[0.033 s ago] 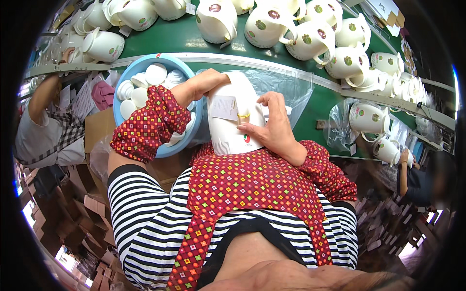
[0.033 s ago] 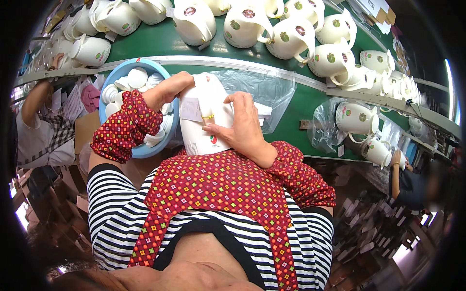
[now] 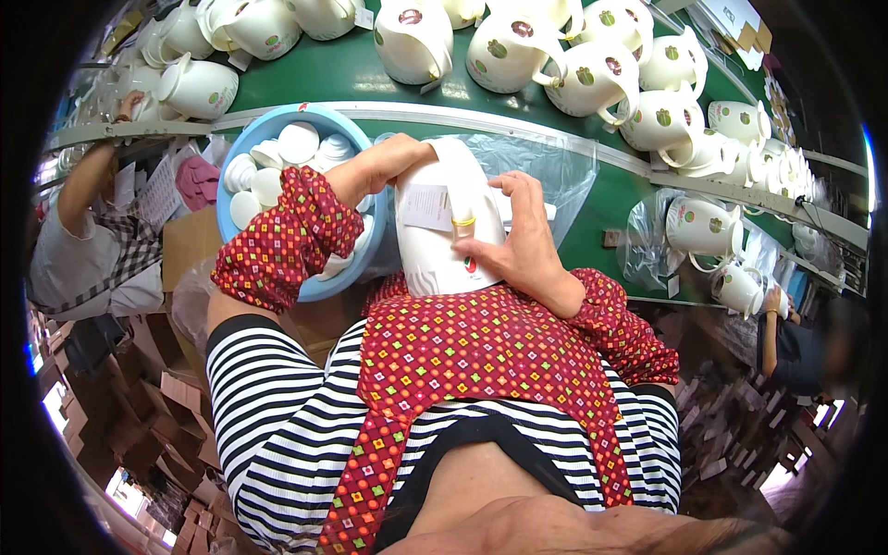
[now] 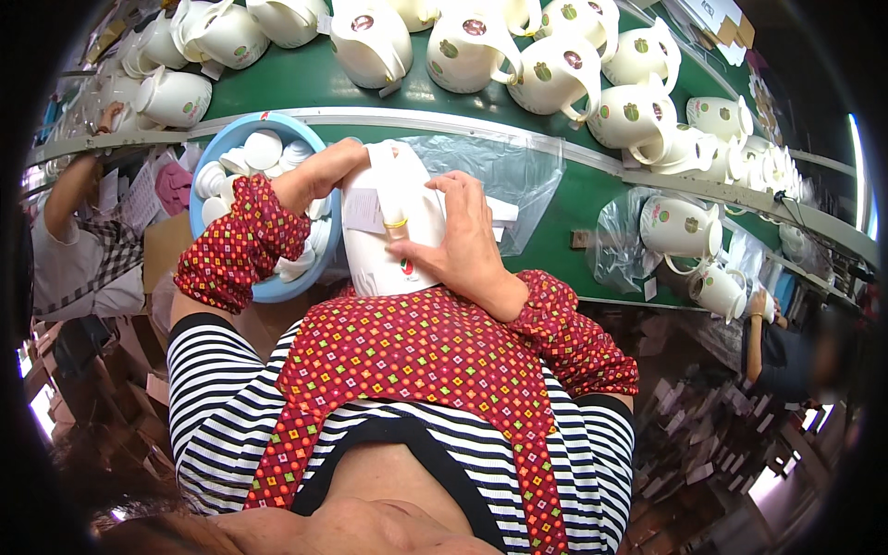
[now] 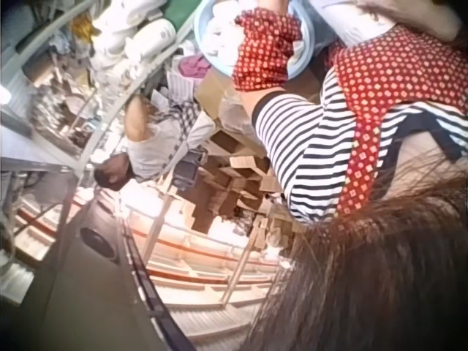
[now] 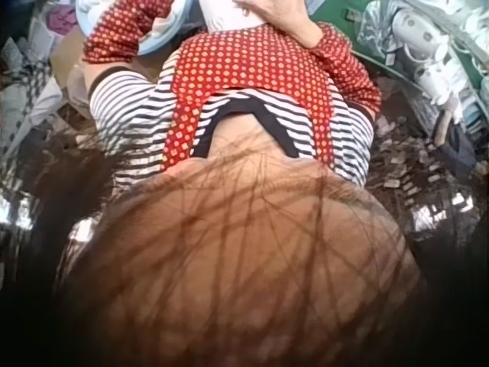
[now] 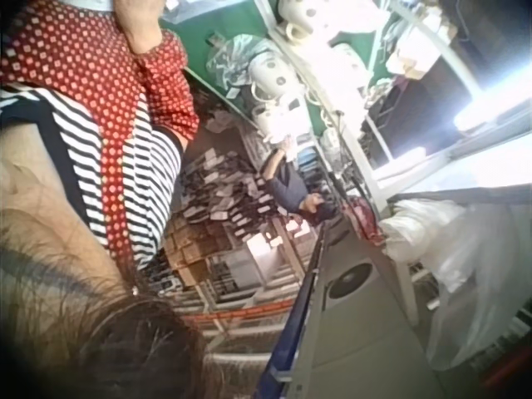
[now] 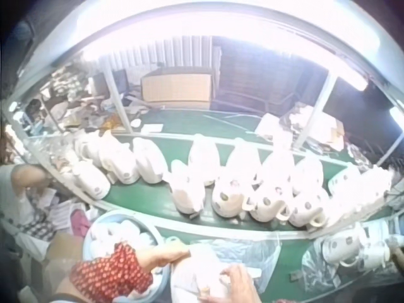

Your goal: The person repeatedly picks up white ceramic pitchers from a green conveyor belt, places a small round white cap into the spout, and returns the pitcher to the belt. The person also handles a strip of small red stickers, peeling and applying them to the pitchers. The work area includes a blue basin of caps and stacks of finished pitchers.

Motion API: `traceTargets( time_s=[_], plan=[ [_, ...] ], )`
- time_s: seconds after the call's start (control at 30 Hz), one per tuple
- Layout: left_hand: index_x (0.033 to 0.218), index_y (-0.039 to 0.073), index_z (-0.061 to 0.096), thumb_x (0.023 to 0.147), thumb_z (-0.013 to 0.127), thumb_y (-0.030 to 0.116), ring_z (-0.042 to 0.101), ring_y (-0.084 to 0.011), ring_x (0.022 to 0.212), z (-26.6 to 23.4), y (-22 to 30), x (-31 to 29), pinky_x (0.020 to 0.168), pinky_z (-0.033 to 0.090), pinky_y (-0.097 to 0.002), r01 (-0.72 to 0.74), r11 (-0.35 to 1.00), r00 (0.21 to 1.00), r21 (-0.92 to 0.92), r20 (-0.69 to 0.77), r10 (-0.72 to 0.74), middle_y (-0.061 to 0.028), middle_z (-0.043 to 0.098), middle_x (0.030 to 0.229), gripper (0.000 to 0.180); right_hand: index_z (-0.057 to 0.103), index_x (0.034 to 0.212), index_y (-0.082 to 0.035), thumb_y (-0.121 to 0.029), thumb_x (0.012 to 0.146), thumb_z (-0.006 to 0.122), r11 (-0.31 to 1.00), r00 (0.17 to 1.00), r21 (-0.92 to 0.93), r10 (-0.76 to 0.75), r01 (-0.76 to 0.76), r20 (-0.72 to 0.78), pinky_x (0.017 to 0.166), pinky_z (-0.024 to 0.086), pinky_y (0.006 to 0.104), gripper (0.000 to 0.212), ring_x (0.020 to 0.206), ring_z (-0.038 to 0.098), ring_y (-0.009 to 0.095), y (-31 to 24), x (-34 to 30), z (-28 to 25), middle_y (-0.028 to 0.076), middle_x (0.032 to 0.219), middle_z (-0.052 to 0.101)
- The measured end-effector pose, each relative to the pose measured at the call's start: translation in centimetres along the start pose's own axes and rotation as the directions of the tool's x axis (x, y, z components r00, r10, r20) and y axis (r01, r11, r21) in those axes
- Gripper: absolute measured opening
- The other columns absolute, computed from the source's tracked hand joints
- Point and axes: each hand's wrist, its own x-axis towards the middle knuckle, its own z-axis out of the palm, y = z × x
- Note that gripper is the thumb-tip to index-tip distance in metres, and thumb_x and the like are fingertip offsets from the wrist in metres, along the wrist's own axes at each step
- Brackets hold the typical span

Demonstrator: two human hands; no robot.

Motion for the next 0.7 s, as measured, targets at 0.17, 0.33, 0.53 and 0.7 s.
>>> traceTargets(
  time_s=[0.17,0.33,0.53,0.7],
  plan=[
    [0.104,-0.003,0.079,0.095,0.071,0.039,0.065,-0.0107,0.082,-1.3,2.5,-3.0,0.072,0.050,-0.0275,-0.205,0.979,0.978,0.000,-0.039,0.204,-0.0040,0.074,0.093,0.044,0.024,0.161,-0.002,-0.042,0.058,0.100,0.995,0.960,0.096,-0.010,-0.018,0.279,0.123,0.029,0.0539,0.135,0.149,0.033,0.049,-0.3,-0.8,-2.6,0.030,0.160,0.032],
    [0.118,-0.007,0.073,0.101,0.067,0.047,0.072,-0.0148,0.090,-9.2,10.6,-8.5,0.083,0.057,-0.0281,-0.545,0.821,0.838,-0.168,-0.152,0.525,-0.0097,0.076,0.106,0.057,0.029,0.162,-0.005,-0.030,0.067,0.098,0.944,0.969,0.269,0.140,-0.193,0.204,0.115,0.041,0.0475,0.120,0.137,0.049,0.037,0.7,-0.3,-4.9,0.022,0.158,0.039],
    [0.118,-0.003,0.075,0.098,0.071,0.044,0.072,-0.0143,0.093,-16.6,20.5,-11.0,0.082,0.056,-0.0284,-0.684,0.716,0.630,0.141,-0.380,0.677,-0.0076,0.076,0.107,0.052,0.030,0.163,-0.007,-0.025,0.074,0.094,0.846,0.951,0.435,0.258,-0.307,0.168,0.114,0.042,0.0475,0.112,0.134,0.054,0.031,2.5,1.6,-4.6,0.019,0.157,0.042],
    [0.116,-0.004,0.076,0.094,0.077,0.046,0.070,-0.0138,0.094,-17.2,23.2,-8.7,0.085,0.053,-0.0284,-0.649,0.736,0.629,0.192,-0.408,0.661,-0.0062,0.075,0.106,0.055,0.030,0.160,0.000,-0.039,0.074,0.094,0.955,0.993,0.292,-0.029,0.062,-0.117,0.117,0.038,0.0470,0.114,0.140,0.047,0.038,-0.5,12.2,-6.0,0.023,0.155,0.042]
  ],
)
